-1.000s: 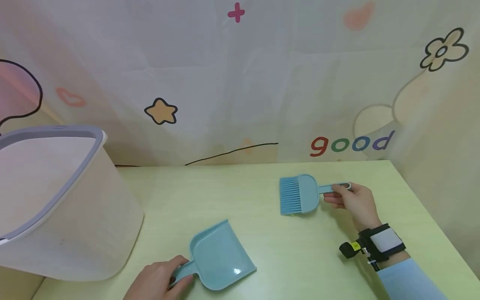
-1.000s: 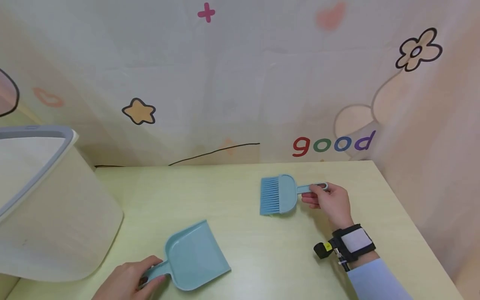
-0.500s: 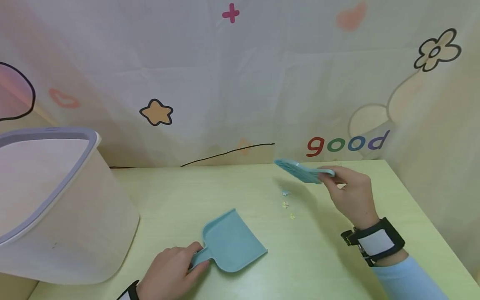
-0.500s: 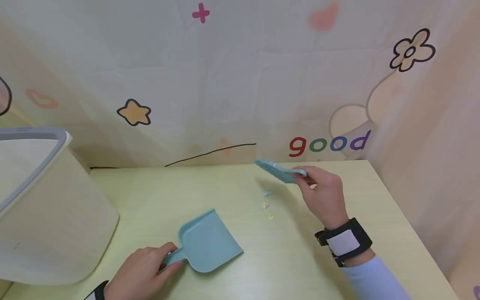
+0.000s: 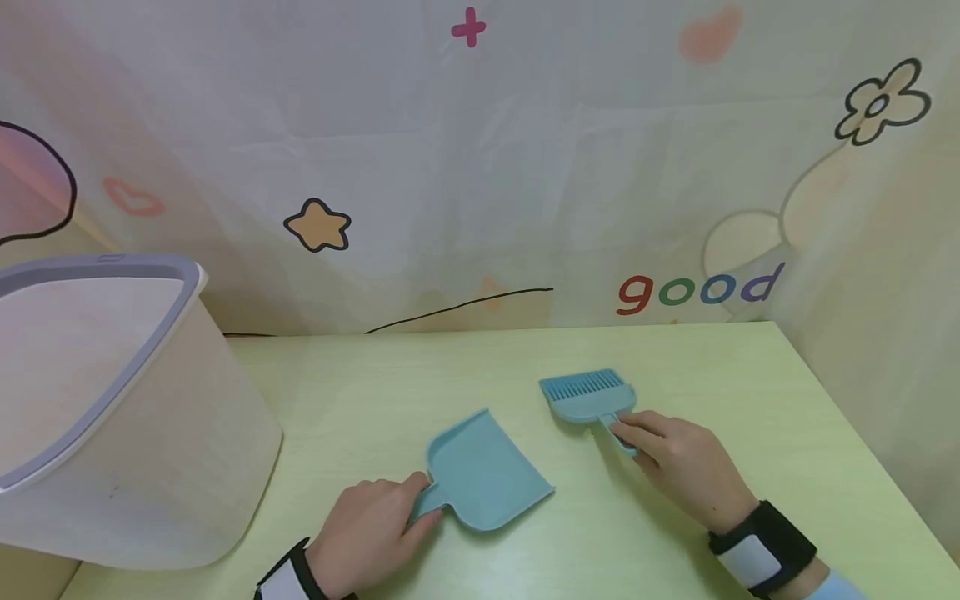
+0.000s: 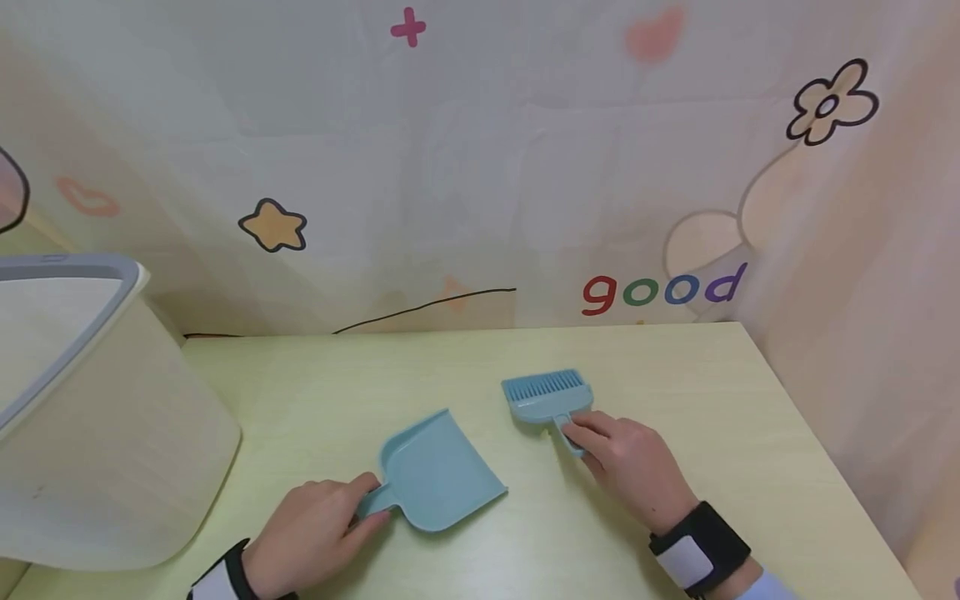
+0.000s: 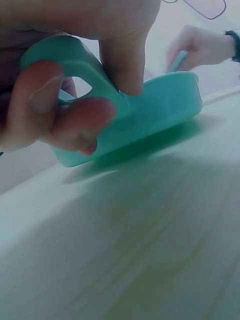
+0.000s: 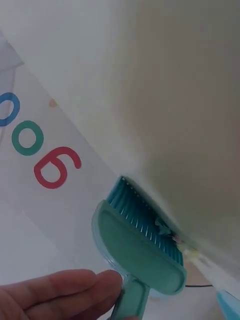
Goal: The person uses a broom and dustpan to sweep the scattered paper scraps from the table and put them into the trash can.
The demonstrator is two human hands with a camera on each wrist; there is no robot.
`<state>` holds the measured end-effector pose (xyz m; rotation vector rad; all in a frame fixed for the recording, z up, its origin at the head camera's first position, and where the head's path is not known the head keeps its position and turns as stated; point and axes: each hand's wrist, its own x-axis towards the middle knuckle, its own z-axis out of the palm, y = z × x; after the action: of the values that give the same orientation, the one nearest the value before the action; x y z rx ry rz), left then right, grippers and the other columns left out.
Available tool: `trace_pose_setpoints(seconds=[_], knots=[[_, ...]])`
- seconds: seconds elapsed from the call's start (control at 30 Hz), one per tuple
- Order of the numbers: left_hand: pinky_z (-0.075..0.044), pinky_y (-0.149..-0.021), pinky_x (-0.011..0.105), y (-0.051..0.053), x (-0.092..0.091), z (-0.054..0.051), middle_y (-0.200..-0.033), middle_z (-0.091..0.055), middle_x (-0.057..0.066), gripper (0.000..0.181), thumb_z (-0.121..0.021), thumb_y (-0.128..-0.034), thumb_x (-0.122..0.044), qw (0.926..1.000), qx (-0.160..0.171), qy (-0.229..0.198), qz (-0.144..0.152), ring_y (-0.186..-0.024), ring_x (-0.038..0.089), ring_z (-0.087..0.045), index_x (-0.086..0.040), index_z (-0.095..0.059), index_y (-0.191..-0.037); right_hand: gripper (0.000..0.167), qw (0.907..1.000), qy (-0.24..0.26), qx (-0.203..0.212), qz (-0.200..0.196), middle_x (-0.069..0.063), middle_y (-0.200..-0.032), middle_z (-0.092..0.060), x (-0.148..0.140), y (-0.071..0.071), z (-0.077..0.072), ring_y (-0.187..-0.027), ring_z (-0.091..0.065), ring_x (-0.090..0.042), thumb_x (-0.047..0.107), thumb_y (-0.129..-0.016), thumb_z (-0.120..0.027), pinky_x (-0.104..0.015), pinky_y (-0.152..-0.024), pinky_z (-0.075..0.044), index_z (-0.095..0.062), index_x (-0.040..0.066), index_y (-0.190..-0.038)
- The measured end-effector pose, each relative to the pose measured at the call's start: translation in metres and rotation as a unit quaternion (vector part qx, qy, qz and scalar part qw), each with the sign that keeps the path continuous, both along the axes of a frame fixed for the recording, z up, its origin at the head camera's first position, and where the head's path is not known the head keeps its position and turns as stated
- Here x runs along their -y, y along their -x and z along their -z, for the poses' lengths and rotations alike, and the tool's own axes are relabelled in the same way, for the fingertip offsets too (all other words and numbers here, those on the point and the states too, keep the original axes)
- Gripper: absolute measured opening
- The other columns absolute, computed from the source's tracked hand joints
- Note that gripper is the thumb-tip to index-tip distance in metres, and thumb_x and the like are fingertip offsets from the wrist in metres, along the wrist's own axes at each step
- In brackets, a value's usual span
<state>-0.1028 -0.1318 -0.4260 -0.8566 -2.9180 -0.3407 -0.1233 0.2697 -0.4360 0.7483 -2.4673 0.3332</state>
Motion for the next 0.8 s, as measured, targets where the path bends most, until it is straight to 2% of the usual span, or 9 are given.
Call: trace_pose_setpoints(seconds=[0.1,0.2,0.27,0.33,0.47,0.5,0.57,0.7,0.8], knots=[[-0.023,-0.045,0.022,0.001,-0.001,-0.001,-0.058,-0.03,-0.014,0.028,-0.073,-0.0942,-0.039,1.0,-0.007,0.002,0.004,-0.05,0.0,-0.032,-0.019,-0.055,-0.088,0.052,0.9998,0.004,-0.005,-0.016,-0.003,-0.104,-0.078,-0.003,-0.023,-0.002,-0.083,-0.075,-0.017,0.0,-0.06,-0.096,-0.033,-0.069,-0.061,-0.081,0.011,-0.109],[-0.023,-0.045,0.022,0.002,-0.003,-0.001,-0.058,-0.03,-0.014,0.027,-0.073,-0.0941,-0.039,0.9999,-0.009,0.002,0.006,-0.051,0.0,-0.032,-0.019,-0.056,-0.089,0.022,0.9987,0.021,-0.031,-0.034,-0.001,-0.102,-0.077,-0.005,-0.035,-0.009,-0.08,-0.073,-0.016,0.023,-0.09,-0.082,-0.032,-0.067,-0.059,-0.08,0.011,-0.108],[-0.023,-0.045,0.022,0.004,-0.005,0.0,-0.058,-0.03,-0.014,0.028,-0.074,-0.094,-0.039,0.9999,-0.01,0.003,0.007,-0.051,0.0,-0.032,-0.019,-0.055,-0.088,0.032,0.9975,0.045,-0.044,-0.032,0.0,-0.1,-0.077,-0.005,-0.036,-0.016,-0.079,-0.073,-0.016,0.038,-0.104,-0.062,-0.031,-0.067,-0.058,-0.08,0.011,-0.107],[-0.023,-0.045,0.022,0.004,-0.007,0.001,-0.058,-0.03,-0.014,0.027,-0.074,-0.0939,-0.039,0.9999,-0.01,0.001,0.01,-0.051,0.0,-0.032,-0.019,-0.056,-0.089,0.049,0.9958,0.075,-0.05,-0.016,0.002,-0.096,-0.077,-0.004,-0.032,-0.024,-0.078,-0.074,-0.014,0.045,-0.109,-0.045,-0.026,-0.069,-0.058,-0.079,0.011,-0.104],[-0.023,-0.045,0.022,0.004,-0.012,0.003,-0.057,-0.03,-0.014,0.026,-0.074,-0.0939,-0.038,0.9998,-0.01,-0.003,0.017,-0.051,0.0,-0.032,-0.018,-0.058,-0.09,0.014,0.9902,0.133,-0.037,0.022,0.004,-0.09,-0.078,-0.002,-0.019,-0.041,-0.076,-0.074,-0.012,0.023,-0.093,-0.077,-0.015,-0.076,-0.056,-0.078,0.012,-0.1],[-0.023,-0.045,0.022,0.004,-0.014,0.003,-0.057,-0.031,-0.014,0.026,-0.074,-0.0939,-0.039,0.9998,-0.011,-0.004,0.018,-0.051,0.0,-0.033,-0.018,-0.058,-0.091,0.012,0.9885,0.143,-0.041,0.027,0.004,-0.088,-0.078,-0.001,-0.015,-0.045,-0.074,-0.073,-0.012,0.015,-0.087,-0.081,-0.015,-0.074,-0.055,-0.078,0.011,-0.098],[-0.024,-0.045,0.022,0.005,-0.016,0.003,-0.058,-0.031,-0.014,0.026,-0.074,-0.0939,-0.039,0.9998,-0.007,-0.006,0.019,-0.051,0.0,-0.033,-0.018,-0.059,-0.091,0.021,0.9856,0.157,-0.052,0.035,0.001,-0.086,-0.078,0.003,-0.008,-0.053,-0.07,-0.071,-0.013,0.001,-0.077,-0.084,-0.014,-0.069,-0.054,-0.077,0.009,-0.096],[-0.024,-0.046,0.022,0.007,-0.02,0.003,-0.059,-0.031,-0.015,0.028,-0.073,-0.0941,-0.042,0.9994,0.023,-0.02,0.016,-0.052,0.0,-0.034,-0.018,-0.06,-0.091,0.017,0.9822,0.161,-0.076,0.061,-0.007,-0.084,-0.078,0.012,0.008,-0.066,-0.064,-0.072,-0.018,-0.001,-0.078,-0.082,-0.022,-0.055,-0.053,-0.076,0.004,-0.093],[-0.027,-0.046,0.021,0.008,-0.022,0.006,-0.06,-0.036,-0.015,0.027,-0.071,-0.0958,-0.043,0.9985,0.042,-0.033,0.016,-0.053,-0.001,-0.037,-0.017,-0.064,-0.098,0.01,0.9822,0.146,-0.067,0.097,-0.011,-0.081,-0.077,0.019,0.018,-0.07,-0.063,-0.073,-0.023,0.003,-0.082,-0.08,-0.034,-0.054,-0.057,-0.075,0.001,-0.091]])
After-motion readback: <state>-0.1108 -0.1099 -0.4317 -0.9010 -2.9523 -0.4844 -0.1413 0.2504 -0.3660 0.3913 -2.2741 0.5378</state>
